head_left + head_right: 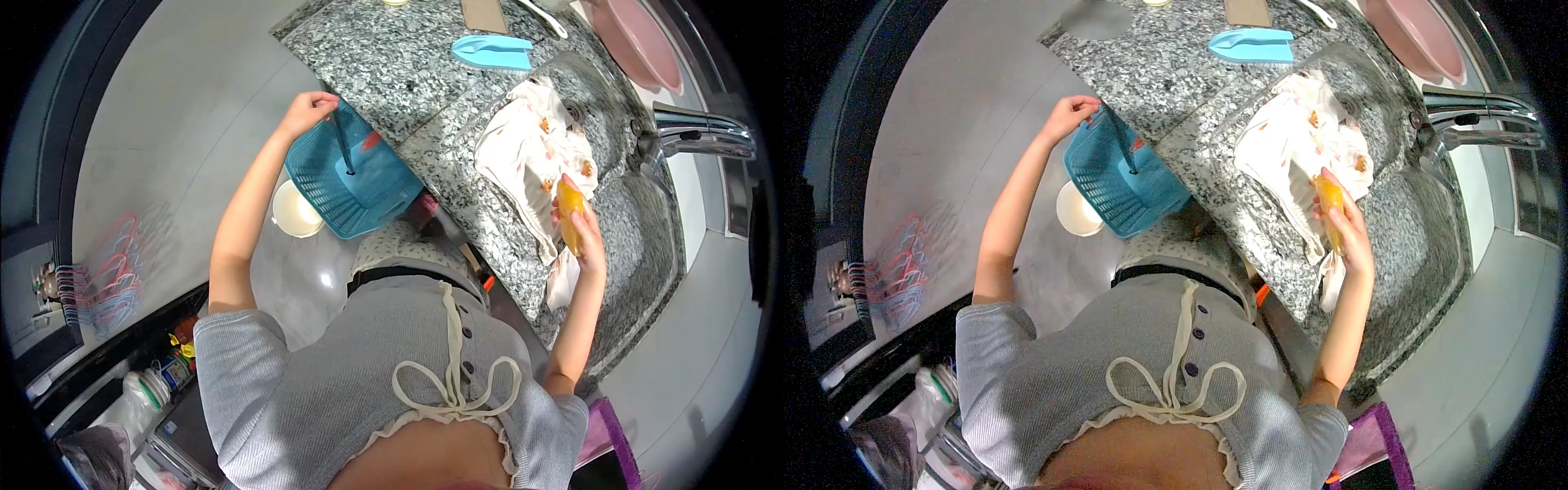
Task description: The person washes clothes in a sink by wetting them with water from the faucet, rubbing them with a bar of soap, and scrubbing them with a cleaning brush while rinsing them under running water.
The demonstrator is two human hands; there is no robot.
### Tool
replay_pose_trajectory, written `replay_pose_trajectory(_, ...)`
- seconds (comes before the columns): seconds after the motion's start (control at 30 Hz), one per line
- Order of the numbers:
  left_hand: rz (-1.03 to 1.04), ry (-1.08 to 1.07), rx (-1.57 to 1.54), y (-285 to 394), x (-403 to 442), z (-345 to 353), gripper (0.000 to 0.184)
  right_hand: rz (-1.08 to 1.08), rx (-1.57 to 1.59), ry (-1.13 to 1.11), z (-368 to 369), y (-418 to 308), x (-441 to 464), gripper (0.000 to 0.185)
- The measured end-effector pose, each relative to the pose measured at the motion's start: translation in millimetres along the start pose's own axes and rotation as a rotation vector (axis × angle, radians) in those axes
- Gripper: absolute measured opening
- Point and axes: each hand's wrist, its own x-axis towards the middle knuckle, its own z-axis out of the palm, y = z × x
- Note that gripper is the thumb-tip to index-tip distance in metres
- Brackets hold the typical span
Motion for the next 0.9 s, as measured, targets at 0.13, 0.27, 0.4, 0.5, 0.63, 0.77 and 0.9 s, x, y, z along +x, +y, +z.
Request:
replay_pose_trajectory(0.13,-0.125,-0.029,0.007,9.8,0.9,2.0,0.031,0.005,0.004,0.014,1.5,-0.6,-4.3,0.061)
replay_pose_trajectory(0.27,-0.241,-0.071,-0.130,4.3,1.7,2.1,0.050,-0.010,-0.033,0.047,5.4,-2.8,-5.9,0.069)
replay_pose_trajectory(0.4,-0.310,-0.098,-0.459,-7.0,-0.8,-3.9,0.065,-0.021,-0.026,0.046,4.6,-1.3,-6.7,0.069)
replay_pose_trajectory(0.5,-0.314,-0.096,-0.689,-13.2,-2.8,-7.6,0.064,-0.017,-0.022,0.058,5.3,-0.4,-7.0,0.069)
replay_pose_trajectory(0.63,-0.318,-0.065,-1.053,-28.2,-4.4,-10.9,0.056,-0.013,-0.029,0.065,5.8,1.2,-5.8,0.069)
replay_pose_trajectory(0.77,-0.359,0.110,-1.188,-51.2,-3.8,-7.3,0.055,0.006,0.006,0.061,7.7,-0.4,-4.7,0.065)
replay_pose_trajectory(0.9,-0.387,0.203,-1.284,-94.3,1.4,-4.2,0.053,0.017,-0.012,0.070,11.2,-1.7,-3.0,0.067)
